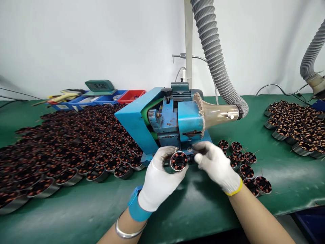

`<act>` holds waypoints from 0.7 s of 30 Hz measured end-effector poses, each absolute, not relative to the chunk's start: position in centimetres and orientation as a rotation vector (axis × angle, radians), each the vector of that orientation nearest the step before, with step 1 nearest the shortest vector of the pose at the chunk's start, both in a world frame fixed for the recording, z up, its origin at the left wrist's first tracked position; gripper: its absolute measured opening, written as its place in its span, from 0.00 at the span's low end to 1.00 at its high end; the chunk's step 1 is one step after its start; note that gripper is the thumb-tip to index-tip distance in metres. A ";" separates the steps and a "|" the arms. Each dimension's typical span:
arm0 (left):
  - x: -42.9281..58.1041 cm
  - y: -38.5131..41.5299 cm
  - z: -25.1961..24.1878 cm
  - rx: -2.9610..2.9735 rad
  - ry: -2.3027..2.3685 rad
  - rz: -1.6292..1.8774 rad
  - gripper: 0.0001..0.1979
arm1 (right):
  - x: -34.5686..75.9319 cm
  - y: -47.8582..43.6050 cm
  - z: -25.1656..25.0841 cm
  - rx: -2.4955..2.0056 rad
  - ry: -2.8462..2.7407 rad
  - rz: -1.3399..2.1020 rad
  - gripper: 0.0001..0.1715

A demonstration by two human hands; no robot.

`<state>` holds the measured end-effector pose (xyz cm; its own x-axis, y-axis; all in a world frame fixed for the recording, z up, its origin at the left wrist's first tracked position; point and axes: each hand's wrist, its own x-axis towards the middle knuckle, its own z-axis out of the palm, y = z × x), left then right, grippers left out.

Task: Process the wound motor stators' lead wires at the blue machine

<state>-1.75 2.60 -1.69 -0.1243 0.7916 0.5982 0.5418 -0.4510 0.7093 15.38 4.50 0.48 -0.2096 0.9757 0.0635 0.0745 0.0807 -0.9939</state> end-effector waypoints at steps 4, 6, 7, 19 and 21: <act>-1.3 2.4 -2.1 2.002 1.504 1.592 0.18 | 14.2 4.1 -0.1 -1.063 -1.421 1.301 0.11; -1.1 2.2 -2.2 1.999 1.536 1.618 0.18 | 14.2 4.4 -0.6 -1.043 -1.243 1.288 0.13; -0.9 2.2 -2.3 1.986 1.560 1.643 0.18 | 14.2 4.6 -0.8 -1.011 -1.113 1.286 0.14; 0.4 2.1 -2.8 1.887 1.690 1.599 0.20 | 13.5 5.0 -1.3 -0.932 -0.839 1.238 0.14; 1.0 2.6 -2.7 1.719 1.717 1.633 0.22 | 13.5 5.0 -1.3 -0.974 -0.830 1.223 0.16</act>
